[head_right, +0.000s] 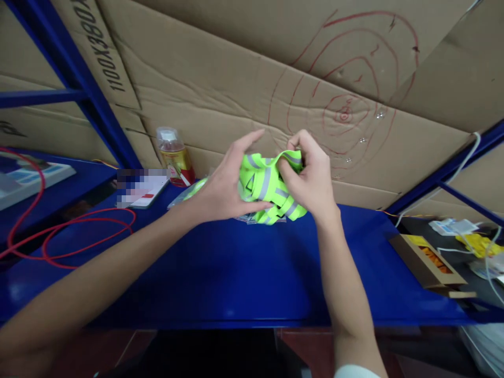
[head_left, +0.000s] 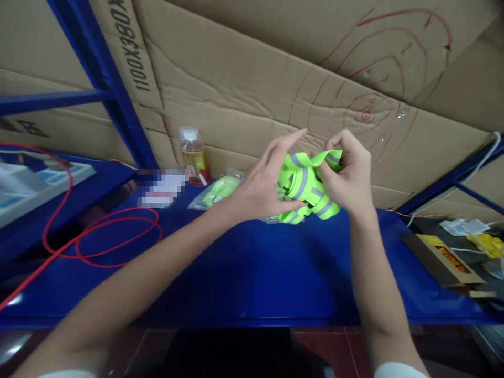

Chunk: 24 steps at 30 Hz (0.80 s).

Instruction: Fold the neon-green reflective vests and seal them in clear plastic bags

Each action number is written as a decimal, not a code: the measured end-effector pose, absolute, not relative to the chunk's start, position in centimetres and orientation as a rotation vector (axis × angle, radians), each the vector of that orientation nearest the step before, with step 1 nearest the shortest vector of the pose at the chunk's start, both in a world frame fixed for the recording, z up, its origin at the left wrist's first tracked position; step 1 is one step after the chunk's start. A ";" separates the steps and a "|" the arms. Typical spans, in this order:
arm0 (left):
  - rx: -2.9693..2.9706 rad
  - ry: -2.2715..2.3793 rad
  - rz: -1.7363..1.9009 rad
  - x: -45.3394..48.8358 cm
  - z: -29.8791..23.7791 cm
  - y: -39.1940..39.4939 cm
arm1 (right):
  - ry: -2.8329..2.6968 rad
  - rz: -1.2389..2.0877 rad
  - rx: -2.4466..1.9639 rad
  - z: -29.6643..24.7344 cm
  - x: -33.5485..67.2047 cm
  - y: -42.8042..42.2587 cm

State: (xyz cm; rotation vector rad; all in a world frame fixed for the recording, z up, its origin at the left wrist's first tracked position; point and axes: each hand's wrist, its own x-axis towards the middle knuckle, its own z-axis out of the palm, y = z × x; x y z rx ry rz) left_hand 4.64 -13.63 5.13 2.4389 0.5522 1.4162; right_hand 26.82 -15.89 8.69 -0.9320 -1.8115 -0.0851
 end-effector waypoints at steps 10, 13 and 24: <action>2.352 0.581 1.315 3.1 7.8 -13.4 | -2.015 0.303 -0.982 9.1 27.8 -15.0; 2.171 0.770 1.307 2.9 7.9 -12.7 | -2.026 0.221 -0.924 9.7 28.0 -16.5; 1.946 0.862 1.081 1.2 7.5 -10.6 | -2.123 0.256 -0.933 9.8 25.4 -18.0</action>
